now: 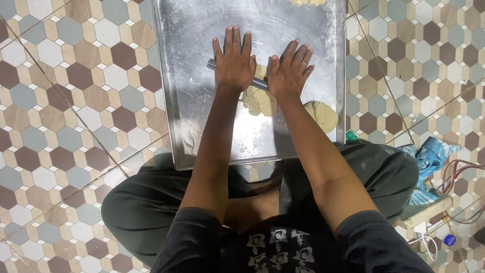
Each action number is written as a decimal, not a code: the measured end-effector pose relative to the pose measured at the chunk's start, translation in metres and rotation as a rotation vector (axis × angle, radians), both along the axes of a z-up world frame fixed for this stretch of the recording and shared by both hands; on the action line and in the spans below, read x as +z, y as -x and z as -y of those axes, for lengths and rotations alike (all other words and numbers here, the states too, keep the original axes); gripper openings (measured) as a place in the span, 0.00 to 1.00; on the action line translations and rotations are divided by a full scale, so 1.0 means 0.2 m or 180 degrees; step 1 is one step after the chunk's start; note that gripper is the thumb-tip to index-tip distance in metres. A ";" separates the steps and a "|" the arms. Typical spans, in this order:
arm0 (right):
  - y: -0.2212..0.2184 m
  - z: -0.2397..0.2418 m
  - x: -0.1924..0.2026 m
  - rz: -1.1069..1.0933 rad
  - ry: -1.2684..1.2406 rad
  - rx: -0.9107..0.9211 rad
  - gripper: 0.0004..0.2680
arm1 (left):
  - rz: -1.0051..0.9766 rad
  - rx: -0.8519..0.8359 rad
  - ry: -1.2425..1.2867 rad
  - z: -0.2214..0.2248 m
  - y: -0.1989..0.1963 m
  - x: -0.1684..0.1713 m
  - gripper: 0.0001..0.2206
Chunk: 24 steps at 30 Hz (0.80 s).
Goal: Rolling out small pieces of dough on a metal tray and shaping them using a metal rod.
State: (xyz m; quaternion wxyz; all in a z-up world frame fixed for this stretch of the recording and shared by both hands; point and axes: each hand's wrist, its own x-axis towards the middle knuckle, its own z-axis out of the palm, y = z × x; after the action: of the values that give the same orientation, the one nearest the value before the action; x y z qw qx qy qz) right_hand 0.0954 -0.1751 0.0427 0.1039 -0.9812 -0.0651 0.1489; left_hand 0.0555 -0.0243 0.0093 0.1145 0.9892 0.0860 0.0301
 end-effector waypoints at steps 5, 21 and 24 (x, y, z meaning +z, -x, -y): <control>0.00 0.00 0.00 -0.0003 -0.0032 -0.0115 0.27 | 0.0169 -0.0023 0.0083 0.00 0.00 0.01 0.29; 0.25 0.00 -0.02 0.0277 0.0212 0.0145 0.26 | 0.0309 0.0030 0.0029 0.01 0.29 -0.03 0.28; 0.30 0.03 -0.05 0.0466 0.0311 0.0151 0.27 | 0.0467 0.0070 -0.0060 0.04 0.34 -0.04 0.28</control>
State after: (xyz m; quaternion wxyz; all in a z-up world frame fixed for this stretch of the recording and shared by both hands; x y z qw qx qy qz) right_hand 0.0350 -0.1802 0.0318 0.0473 -0.9916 -0.0884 0.0822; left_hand -0.0128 -0.0314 0.0006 0.1109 0.9844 0.0880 0.1045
